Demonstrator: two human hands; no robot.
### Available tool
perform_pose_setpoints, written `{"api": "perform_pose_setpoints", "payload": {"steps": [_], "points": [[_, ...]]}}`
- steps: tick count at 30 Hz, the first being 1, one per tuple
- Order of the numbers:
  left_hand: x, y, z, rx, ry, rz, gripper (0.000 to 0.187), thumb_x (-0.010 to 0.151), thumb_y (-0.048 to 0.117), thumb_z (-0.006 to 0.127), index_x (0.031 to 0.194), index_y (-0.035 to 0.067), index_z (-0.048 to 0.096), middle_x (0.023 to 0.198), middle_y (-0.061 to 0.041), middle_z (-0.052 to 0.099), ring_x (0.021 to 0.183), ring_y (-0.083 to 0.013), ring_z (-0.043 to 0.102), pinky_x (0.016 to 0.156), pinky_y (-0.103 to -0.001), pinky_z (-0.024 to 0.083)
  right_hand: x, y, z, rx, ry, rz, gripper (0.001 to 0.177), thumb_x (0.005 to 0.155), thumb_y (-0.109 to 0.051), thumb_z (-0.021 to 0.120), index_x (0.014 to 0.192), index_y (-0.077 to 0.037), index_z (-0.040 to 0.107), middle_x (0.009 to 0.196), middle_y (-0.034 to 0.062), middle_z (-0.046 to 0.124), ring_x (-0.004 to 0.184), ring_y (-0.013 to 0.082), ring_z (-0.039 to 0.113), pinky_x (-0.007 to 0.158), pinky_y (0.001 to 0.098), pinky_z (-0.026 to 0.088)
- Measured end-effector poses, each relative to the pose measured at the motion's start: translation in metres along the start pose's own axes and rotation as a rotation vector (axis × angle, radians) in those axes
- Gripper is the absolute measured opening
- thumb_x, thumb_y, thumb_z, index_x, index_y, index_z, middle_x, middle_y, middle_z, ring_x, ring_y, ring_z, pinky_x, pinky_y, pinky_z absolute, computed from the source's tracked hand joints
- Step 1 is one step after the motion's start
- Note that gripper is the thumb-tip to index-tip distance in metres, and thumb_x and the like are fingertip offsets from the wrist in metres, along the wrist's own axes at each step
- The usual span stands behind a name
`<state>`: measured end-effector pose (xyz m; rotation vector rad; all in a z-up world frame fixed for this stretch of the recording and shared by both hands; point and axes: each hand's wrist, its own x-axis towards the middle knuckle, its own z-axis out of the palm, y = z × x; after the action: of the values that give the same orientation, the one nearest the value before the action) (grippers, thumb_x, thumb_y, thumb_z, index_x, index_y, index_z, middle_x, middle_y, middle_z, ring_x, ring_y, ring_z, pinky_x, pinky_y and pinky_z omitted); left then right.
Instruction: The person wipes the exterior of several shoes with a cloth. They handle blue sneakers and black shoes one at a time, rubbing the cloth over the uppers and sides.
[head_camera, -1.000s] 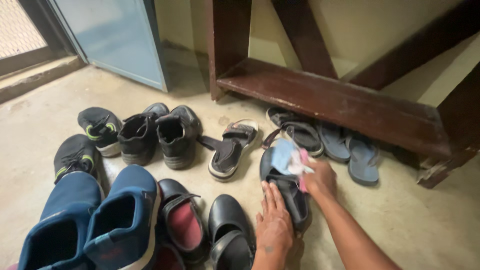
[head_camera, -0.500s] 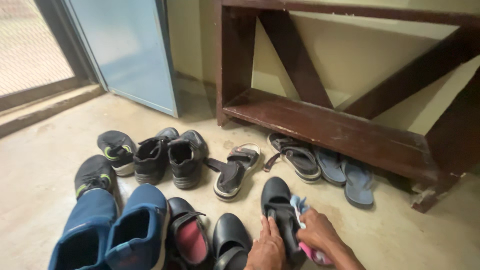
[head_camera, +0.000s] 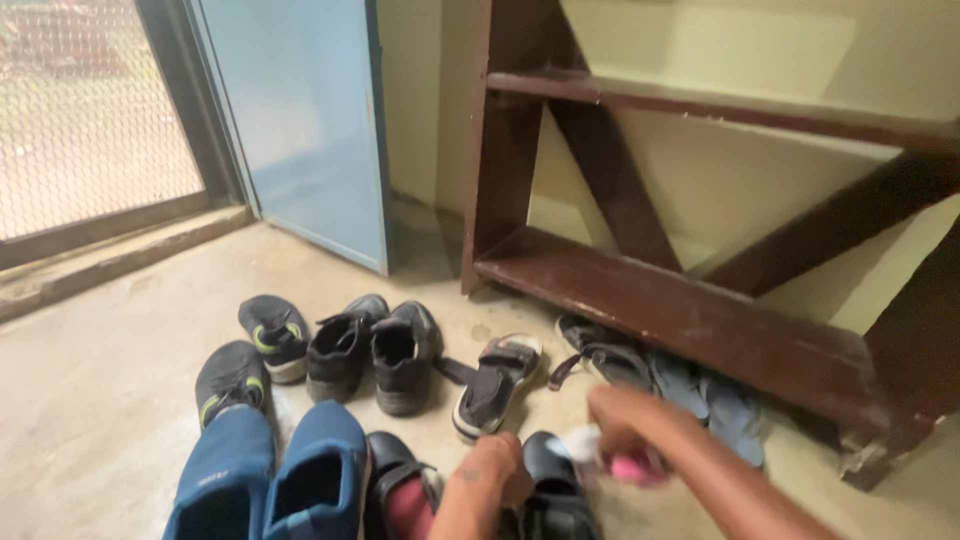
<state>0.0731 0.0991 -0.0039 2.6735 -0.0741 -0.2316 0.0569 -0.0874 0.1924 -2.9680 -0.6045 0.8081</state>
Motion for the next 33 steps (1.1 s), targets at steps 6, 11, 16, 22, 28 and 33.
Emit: {"api": "perform_pose_setpoints", "payload": {"steps": [6,11,16,22,28,33], "points": [[0.031,0.04,-0.164,0.146,-0.034,0.028,0.027,0.085,0.025,0.071,0.106,0.008,0.077,0.115,-0.021,0.071,0.114,-0.0337,0.067,0.095,-0.042,0.056,0.049,-0.052,-0.133,-0.146,0.27,-0.003,0.025,0.074,-0.012,0.077,0.098,-0.01,0.079,0.098,0.0175,0.075,0.092,0.0319,0.074,0.079,0.0448,0.058],[0.063,0.019,-0.211,0.251,-0.006,0.044,0.039,0.083,0.035,0.081,0.115,0.012,0.075,0.123,-0.015,0.069,0.118,-0.0309,0.066,0.1,-0.042,0.054,0.077,-0.099,-0.113,0.056,0.532,-0.07,0.029,0.075,-0.013,0.076,0.105,-0.015,0.079,0.112,0.0188,0.072,0.107,0.0362,0.07,0.091,0.047,0.055],[0.067,-0.069,-0.206,0.313,-0.015,-0.107,0.041,0.086,0.03,0.074,0.122,0.01,0.074,0.134,-0.018,0.068,0.125,-0.0327,0.065,0.102,-0.042,0.054,0.138,-0.118,-0.045,0.272,0.663,-0.135,0.039,0.076,-0.01,0.071,0.114,-0.019,0.076,0.125,0.0135,0.063,0.118,0.0346,0.062,0.102,0.0437,0.049],[0.065,-0.13,-0.205,0.284,0.165,-0.345,0.073,0.085,0.048,0.076,0.14,0.004,0.057,0.149,-0.017,0.052,0.142,-0.0353,0.046,0.114,-0.047,0.04,0.21,-0.161,-0.01,0.317,0.763,-0.325,0.046,0.075,-0.002,0.061,0.115,-0.019,0.077,0.126,0.0139,0.064,0.117,0.0354,0.063,0.101,0.0439,0.05],[0.059,-0.173,-0.181,0.298,0.108,-0.363,0.073,0.087,0.039,0.07,0.146,0.004,0.046,0.151,-0.014,0.044,0.142,-0.0361,0.038,0.111,-0.059,0.029,0.249,-0.204,0.018,0.294,0.6,-0.308,0.091,0.061,-0.001,0.08,0.145,-0.021,0.054,0.133,0.0121,0.058,0.117,0.0389,0.058,0.097,0.0472,0.049],[0.064,-0.182,-0.169,0.249,0.32,-0.387,0.042,0.1,0.026,0.052,0.136,0.007,0.061,0.14,-0.014,0.059,0.134,-0.0321,0.052,0.102,-0.054,0.043,0.25,-0.201,0.025,0.33,0.551,-0.148,0.072,0.058,-0.002,0.088,0.123,-0.017,0.062,0.123,0.012,0.066,0.117,0.0376,0.063,0.096,0.0475,0.053]]}}
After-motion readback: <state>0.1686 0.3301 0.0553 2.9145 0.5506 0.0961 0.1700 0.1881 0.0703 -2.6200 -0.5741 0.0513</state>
